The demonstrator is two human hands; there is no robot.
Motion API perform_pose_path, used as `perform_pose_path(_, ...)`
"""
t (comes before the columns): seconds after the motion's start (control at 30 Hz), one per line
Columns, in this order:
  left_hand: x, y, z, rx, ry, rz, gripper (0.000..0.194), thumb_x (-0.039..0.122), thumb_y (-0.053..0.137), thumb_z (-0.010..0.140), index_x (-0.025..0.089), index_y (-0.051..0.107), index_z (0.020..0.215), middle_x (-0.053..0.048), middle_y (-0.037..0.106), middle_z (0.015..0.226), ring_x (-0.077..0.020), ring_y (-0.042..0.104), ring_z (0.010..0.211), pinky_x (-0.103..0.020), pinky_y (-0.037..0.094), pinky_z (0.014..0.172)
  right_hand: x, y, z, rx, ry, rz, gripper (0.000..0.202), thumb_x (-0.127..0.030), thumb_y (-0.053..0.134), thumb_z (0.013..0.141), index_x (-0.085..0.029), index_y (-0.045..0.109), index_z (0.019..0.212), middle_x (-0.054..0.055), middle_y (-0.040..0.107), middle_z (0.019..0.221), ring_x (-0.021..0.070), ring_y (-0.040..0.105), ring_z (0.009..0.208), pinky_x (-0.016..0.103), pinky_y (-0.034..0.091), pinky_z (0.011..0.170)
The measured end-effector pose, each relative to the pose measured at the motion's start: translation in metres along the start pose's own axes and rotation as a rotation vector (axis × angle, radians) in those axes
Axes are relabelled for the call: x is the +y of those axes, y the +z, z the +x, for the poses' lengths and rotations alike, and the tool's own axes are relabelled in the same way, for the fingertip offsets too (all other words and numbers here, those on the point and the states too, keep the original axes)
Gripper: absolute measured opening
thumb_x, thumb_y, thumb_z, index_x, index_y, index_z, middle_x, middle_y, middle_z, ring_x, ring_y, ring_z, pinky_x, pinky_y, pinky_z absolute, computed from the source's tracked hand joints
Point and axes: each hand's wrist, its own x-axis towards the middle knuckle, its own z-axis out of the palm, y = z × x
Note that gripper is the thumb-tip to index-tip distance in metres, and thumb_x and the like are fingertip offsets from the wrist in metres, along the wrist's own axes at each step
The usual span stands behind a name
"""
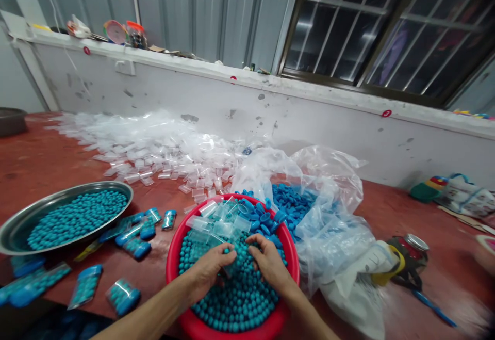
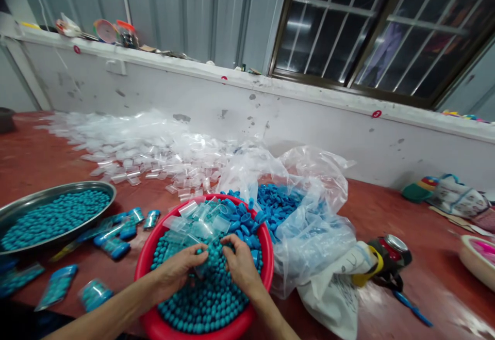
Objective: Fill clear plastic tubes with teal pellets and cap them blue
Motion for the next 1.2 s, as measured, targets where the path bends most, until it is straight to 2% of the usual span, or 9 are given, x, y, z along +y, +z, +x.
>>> perform_pose_path(0.07,-0.004,0.001,-0.003,0.084,-0.039,-0.042,0.041,0.048,0.062,0.058,0.020,0.042,0.079,0.008,0.047,0.059,-0.0067,0.049,0.044,-0.015,0.027,0.037,0.003,0.002,-0.009,-0.018,-0.135,-0.154,0.024,-0.018,0.041,0.077,-0.020,0.057,0.095,-0.001,0.054,0.065,0.0146,0.054,0.061,0.027,0.046,0.060)
perform_pose_path(0.2,-0.011,0.002,-0.007,0.033,-0.114,-0.110,0.049,0.055,0.059,0.055,0.019,0.042,0.084,0.004,0.057,0.066,-0.0080,0.050,0.038,-0.017,0.026,0.036,-0.001,-0.001,-0.022,-0.068,-0.280,-0.327,0.029,-0.012,0.045,0.074,-0.021,0.060,0.098,0.005,0.058,0.096,0.0184,0.053,0.093,0.030,0.039,0.085)
perform_pose_path(0.3,-0.012,0.003,-0.008,0.005,-0.094,-0.101,0.050,0.055,0.060,0.055,0.018,0.043,0.084,0.002,0.059,0.068,-0.0096,0.054,0.042,-0.018,0.029,0.038,-0.009,-0.009,-0.021,-0.004,-0.222,-0.283,0.031,-0.014,0.045,0.076,-0.019,0.056,0.104,0.006,0.057,0.101,0.0175,0.053,0.089,0.030,0.040,0.082)
perform_pose_path(0.47,-0.014,0.005,-0.007,-0.001,0.032,0.076,0.039,0.049,0.058,0.060,0.017,0.043,0.076,0.003,0.056,0.059,-0.0103,0.052,0.047,-0.019,0.032,0.043,-0.012,-0.006,-0.017,-0.277,-0.127,-0.060,0.034,-0.011,0.048,0.070,-0.023,0.051,0.102,-0.004,0.055,0.077,0.0071,0.047,0.051,0.018,0.037,0.048)
perform_pose_path(0.53,-0.015,0.005,-0.005,0.042,0.112,0.157,0.032,0.045,0.057,0.062,0.017,0.043,0.071,0.005,0.050,0.053,-0.0088,0.046,0.047,-0.019,0.031,0.044,-0.008,0.001,-0.019,-0.281,-0.067,-0.014,0.025,-0.012,0.046,0.071,-0.022,0.051,0.093,-0.007,0.050,0.068,0.0056,0.043,0.043,0.016,0.032,0.041)
perform_pose_path(0.73,-0.021,0.003,0.002,0.194,0.387,0.434,0.018,0.033,0.055,0.062,0.015,0.051,0.064,0.005,0.044,0.056,-0.0099,0.040,0.058,-0.022,0.033,0.055,-0.008,-0.010,-0.031,-0.095,-0.200,-0.442,0.005,-0.021,0.050,0.078,-0.021,0.055,0.079,-0.003,0.058,0.067,0.0125,0.054,0.065,0.020,0.036,0.059)
perform_pose_path(0.97,-0.019,-0.001,0.005,0.204,0.225,0.178,0.033,0.048,0.053,0.061,0.017,0.042,0.065,0.004,0.053,0.054,-0.0090,0.047,0.048,-0.019,0.029,0.044,-0.021,-0.022,-0.005,0.113,0.018,-1.016,0.020,-0.032,0.047,0.083,-0.016,0.058,0.090,0.011,0.067,0.082,0.0243,0.062,0.078,0.028,0.039,0.062)
perform_pose_path(1.1,-0.019,0.002,-0.002,0.105,0.129,0.073,0.040,0.051,0.054,0.060,0.018,0.040,0.078,0.001,0.060,0.063,-0.0110,0.055,0.046,-0.017,0.029,0.037,-0.009,-0.006,0.010,0.076,0.004,-1.003,0.018,-0.021,0.047,0.081,-0.016,0.058,0.094,0.010,0.066,0.088,0.0228,0.062,0.079,0.028,0.041,0.063)
perform_pose_path(1.2,-0.017,0.004,-0.007,0.061,0.125,0.031,0.041,0.046,0.057,0.061,0.018,0.040,0.086,0.002,0.058,0.065,-0.0093,0.055,0.044,-0.016,0.032,0.035,-0.005,-0.011,0.012,0.011,-0.066,-0.700,0.025,-0.028,0.045,0.083,-0.019,0.057,0.103,0.004,0.066,0.087,0.0187,0.061,0.080,0.026,0.043,0.068)
